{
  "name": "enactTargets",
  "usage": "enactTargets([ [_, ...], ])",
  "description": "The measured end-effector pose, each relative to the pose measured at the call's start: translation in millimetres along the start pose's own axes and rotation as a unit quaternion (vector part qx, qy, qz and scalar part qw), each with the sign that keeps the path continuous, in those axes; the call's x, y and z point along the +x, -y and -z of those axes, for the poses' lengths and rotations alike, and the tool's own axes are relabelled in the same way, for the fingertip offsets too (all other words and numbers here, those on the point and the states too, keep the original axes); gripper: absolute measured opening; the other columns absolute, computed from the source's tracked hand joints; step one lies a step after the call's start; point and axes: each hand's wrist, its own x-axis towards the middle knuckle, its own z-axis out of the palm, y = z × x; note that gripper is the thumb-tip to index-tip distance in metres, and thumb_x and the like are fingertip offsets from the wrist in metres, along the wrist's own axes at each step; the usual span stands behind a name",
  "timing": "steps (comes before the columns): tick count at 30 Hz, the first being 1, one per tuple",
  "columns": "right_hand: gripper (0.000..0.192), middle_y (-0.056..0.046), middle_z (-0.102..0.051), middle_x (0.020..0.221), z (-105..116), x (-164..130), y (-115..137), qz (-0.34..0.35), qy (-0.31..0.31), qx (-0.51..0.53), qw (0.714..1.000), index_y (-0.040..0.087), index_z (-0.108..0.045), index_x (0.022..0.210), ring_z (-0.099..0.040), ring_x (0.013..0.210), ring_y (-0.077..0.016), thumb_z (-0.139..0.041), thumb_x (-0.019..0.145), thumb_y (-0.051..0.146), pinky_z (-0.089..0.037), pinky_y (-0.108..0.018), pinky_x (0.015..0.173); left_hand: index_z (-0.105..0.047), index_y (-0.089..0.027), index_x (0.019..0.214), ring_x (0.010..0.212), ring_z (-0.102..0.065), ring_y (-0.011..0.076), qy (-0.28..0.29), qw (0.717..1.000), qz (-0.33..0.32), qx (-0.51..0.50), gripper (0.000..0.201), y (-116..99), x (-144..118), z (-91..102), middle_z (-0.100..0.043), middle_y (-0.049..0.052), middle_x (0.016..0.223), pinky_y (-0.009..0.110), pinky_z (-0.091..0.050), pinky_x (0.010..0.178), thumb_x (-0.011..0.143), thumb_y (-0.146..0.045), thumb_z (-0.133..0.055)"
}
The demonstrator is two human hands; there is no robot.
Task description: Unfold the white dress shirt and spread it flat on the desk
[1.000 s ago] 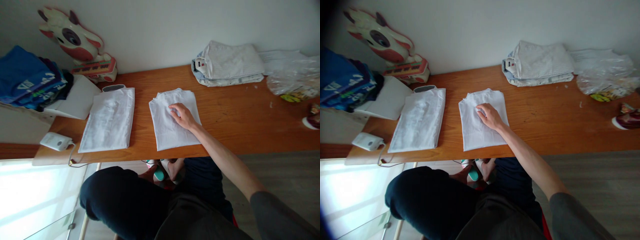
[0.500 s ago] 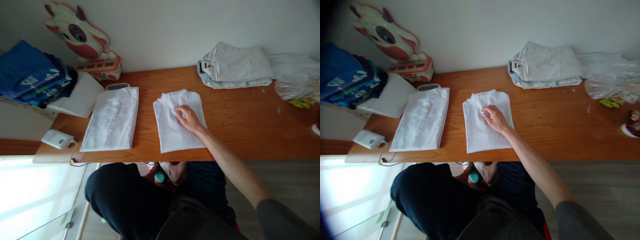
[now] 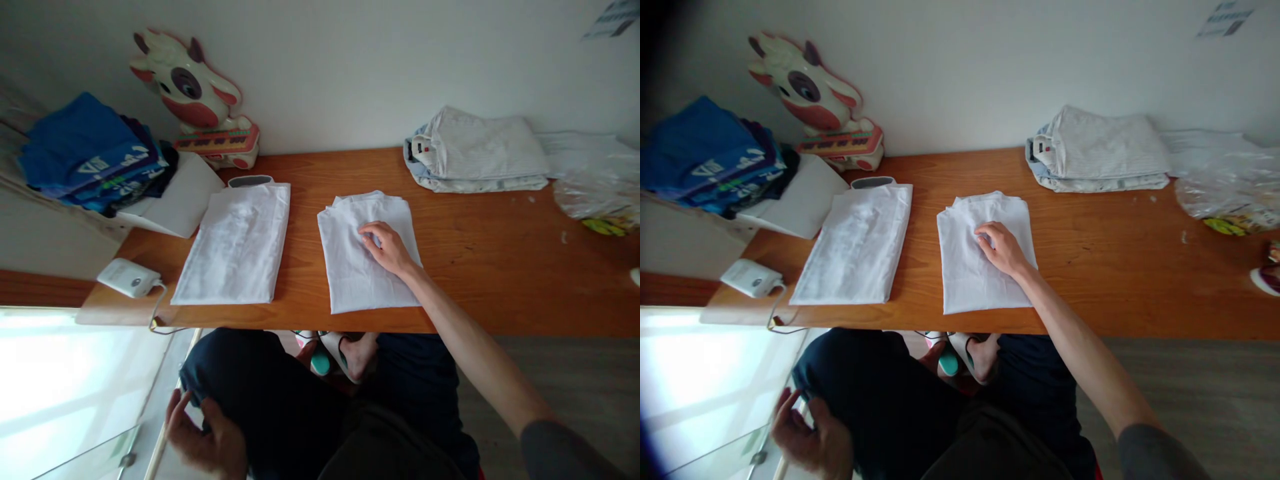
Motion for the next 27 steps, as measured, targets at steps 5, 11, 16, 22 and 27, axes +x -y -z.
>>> enactTargets([
  [5, 0.019, -0.007, -0.076, 0.12, 0, -1, 1, -0.005, 0.004, -0.01, 1.0, 0.03, -0.073, 0.117, -0.069, 0.119, -0.0283, -0.058, 0.108, 0.036, -0.054, -0.049, 0.108, -0.07, -0.018, 0.123, 0.141, -0.064, 0.0373, 0.034, 0.99, -0.137, 0.019, 0.029, -17, -2, 4.8, -0.076, 0.014, 0.132, 0.068, -0.044, 0.123, 0.095, -0.022, -0.075],
  [11, 0.02, -0.007, -0.076, 0.12, 0, -2, 0, -0.006, 0.007, -0.015, 1.0, 0.03, -0.074, 0.116, -0.069, 0.119, -0.029, -0.057, 0.108, 0.037, -0.054, -0.05, 0.109, -0.075, -0.019, 0.113, 0.141, -0.064, 0.038, 0.062, 0.988, -0.137, 0.028, 0.017, -25, 1, 5.9, -0.08, 0.012, 0.125, 0.068, -0.046, 0.122, 0.096, -0.02, -0.074],
  [16, 0.021, -0.007, -0.076, 0.12, 1, -1, 1, -0.008, 0.01, -0.014, 1.0, 0.03, -0.074, 0.116, -0.069, 0.118, -0.0294, -0.058, 0.108, 0.039, -0.054, -0.051, 0.108, -0.076, -0.019, 0.113, 0.141, -0.064, 0.0377, 0.065, 0.987, -0.145, 0.023, 0.017, -26, 1, 4.3, -0.079, 0.012, 0.127, 0.066, -0.047, 0.121, 0.096, -0.018, -0.074],
  [22, 0.022, -0.007, -0.076, 0.12, 1, -2, 2, -0.01, 0.01, -0.011, 1.0, 0.029, -0.074, 0.116, -0.069, 0.119, -0.0286, -0.057, 0.109, 0.041, -0.054, -0.05, 0.11, -0.077, -0.02, 0.112, 0.141, -0.064, 0.0371, 0.07, 0.986, -0.148, 0.024, 0.016, -30, 1, 5.7, -0.079, 0.011, 0.128, 0.066, -0.046, 0.122, 0.097, -0.018, -0.073],
  [27, 0.023, -0.007, -0.076, 0.121, 1, -2, 3, -0.012, 0.013, -0.013, 1.0, 0.029, -0.074, 0.116, -0.068, 0.12, -0.0284, -0.056, 0.109, 0.042, -0.053, -0.049, 0.111, -0.077, -0.02, 0.11, 0.142, -0.063, 0.0364, 0.071, 0.987, -0.142, 0.03, 0.014, -31, 1, 5.5, -0.079, 0.011, 0.129, 0.065, -0.046, 0.123, 0.097, -0.02, -0.073],
])
